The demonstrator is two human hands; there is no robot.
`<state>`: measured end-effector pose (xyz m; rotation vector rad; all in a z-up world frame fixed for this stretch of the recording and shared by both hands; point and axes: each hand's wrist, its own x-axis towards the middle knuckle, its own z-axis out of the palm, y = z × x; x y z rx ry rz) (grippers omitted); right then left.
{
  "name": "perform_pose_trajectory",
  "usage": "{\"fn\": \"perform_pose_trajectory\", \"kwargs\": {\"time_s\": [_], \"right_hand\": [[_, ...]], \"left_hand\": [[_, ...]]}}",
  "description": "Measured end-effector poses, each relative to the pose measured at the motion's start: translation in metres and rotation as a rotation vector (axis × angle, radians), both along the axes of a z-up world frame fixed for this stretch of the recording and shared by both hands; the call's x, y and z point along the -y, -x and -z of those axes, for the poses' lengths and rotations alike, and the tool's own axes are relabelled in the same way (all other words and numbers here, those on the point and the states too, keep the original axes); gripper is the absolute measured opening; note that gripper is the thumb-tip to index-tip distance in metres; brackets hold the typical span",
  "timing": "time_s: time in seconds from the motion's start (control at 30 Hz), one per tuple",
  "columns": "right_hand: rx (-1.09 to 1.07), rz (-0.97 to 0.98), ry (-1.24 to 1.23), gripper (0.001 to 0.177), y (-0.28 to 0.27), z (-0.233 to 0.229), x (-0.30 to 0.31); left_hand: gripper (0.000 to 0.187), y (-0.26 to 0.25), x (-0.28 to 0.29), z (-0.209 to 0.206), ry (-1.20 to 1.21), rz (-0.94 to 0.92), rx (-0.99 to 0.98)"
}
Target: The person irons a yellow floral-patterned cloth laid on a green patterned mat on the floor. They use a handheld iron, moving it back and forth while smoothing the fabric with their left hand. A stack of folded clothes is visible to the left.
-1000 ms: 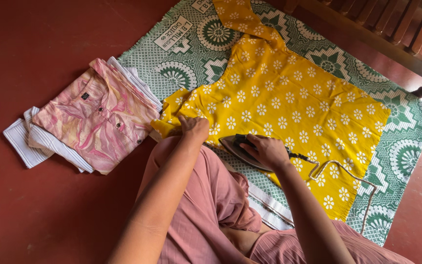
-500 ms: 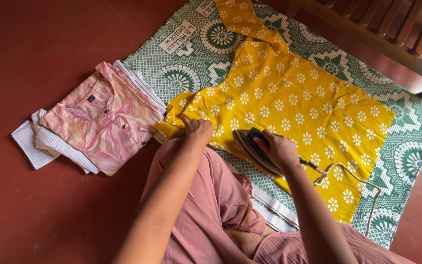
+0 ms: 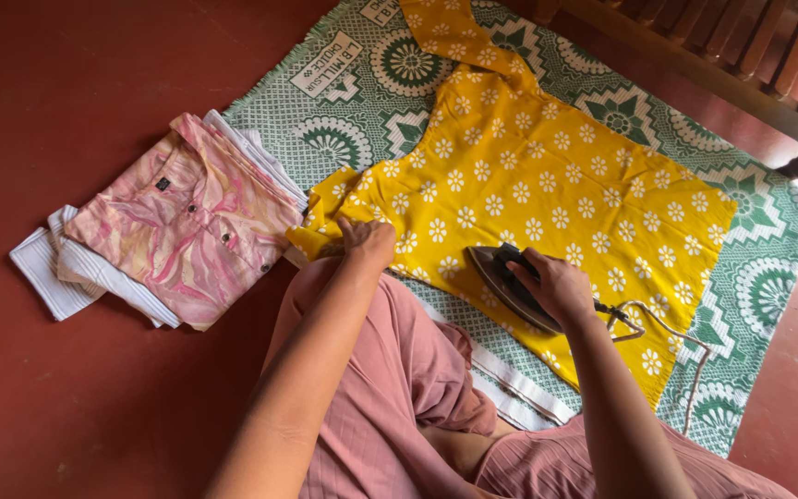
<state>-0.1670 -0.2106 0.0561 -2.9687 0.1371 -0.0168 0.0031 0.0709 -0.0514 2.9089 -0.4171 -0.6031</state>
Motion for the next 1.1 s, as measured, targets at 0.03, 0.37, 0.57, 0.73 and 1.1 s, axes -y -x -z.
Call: {"fn": "perform_pose_trajectory", "kwargs": {"time_s": [0.03,0.37,0.57,0.73,1.1], "right_hand": [[0.016,0.017,-0.005,0.042,0.003,0.0,0.003],[0.008,0.007,-0.002,0.042,0.04,0.0,0.028],[-0.067,-0.119,-0.021,0.042,0.064,0.002,0.046],[-0.099,-0.133,-0.031,0.039,0.081,-0.001,0.048],[-0.063,-0.254,-0.05,0.04,0.066,-0.002,0.03]], "left_hand": [[0.028,0.0,0.0,0.0,0.007,0.006,0.006],[0.028,0.001,-0.002,0.006,-0.008,0.042,0.082],[0.027,0.001,-0.002,0.005,-0.029,0.05,0.094],[0.026,0.001,-0.001,0.004,-0.033,0.059,0.102],[0.025,0.001,0.001,-0.003,-0.041,0.025,0.084]]}}
